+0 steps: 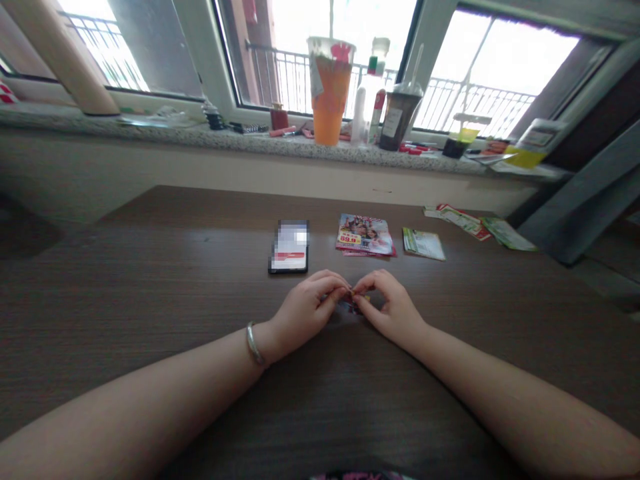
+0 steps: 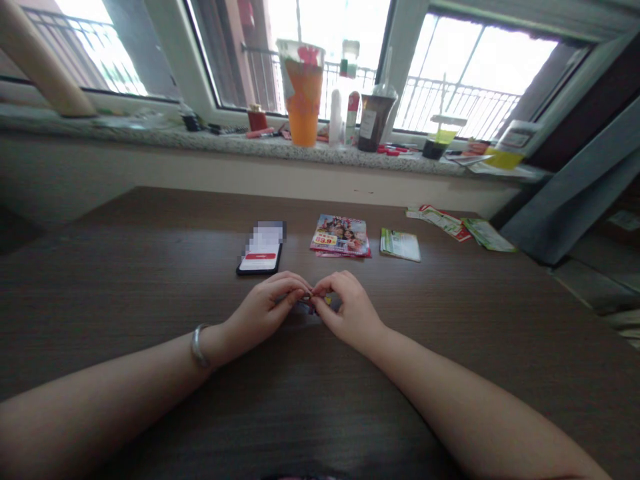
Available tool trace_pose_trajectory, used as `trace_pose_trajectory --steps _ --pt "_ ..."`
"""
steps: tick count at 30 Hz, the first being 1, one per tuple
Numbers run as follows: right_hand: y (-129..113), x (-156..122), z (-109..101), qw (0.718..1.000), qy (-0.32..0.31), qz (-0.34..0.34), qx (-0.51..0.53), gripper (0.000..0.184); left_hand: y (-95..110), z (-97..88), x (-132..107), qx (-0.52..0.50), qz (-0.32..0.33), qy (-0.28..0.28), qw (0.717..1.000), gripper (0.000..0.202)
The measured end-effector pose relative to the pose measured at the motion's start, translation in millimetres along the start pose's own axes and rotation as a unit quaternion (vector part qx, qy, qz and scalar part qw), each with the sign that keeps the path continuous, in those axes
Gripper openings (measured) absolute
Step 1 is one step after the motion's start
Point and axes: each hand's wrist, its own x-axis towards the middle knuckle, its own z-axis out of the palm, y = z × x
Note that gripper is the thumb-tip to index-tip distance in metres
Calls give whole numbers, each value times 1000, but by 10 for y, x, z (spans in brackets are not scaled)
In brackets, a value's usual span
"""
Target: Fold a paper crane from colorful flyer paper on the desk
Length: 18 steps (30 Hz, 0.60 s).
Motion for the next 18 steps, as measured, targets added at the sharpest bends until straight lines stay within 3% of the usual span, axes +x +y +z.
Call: trace_pose_trajectory --steps 4,8,13,18 --pt "51 -11 31 998 -14 58 33 3 -24 1 -3 -20 -36 -5 999 22" --pt "97 -21 97 978 -12 150 145 8 -86 30 -11 -103 -106 -13 989 21" --pt "129 -7 131 947 21 207 246 19 -152 90 -13 -187 -161 -21 969 41" --pt "132 -10 146 939 13 213 268 21 -134 104 1 -166 -151 -70 972 20"
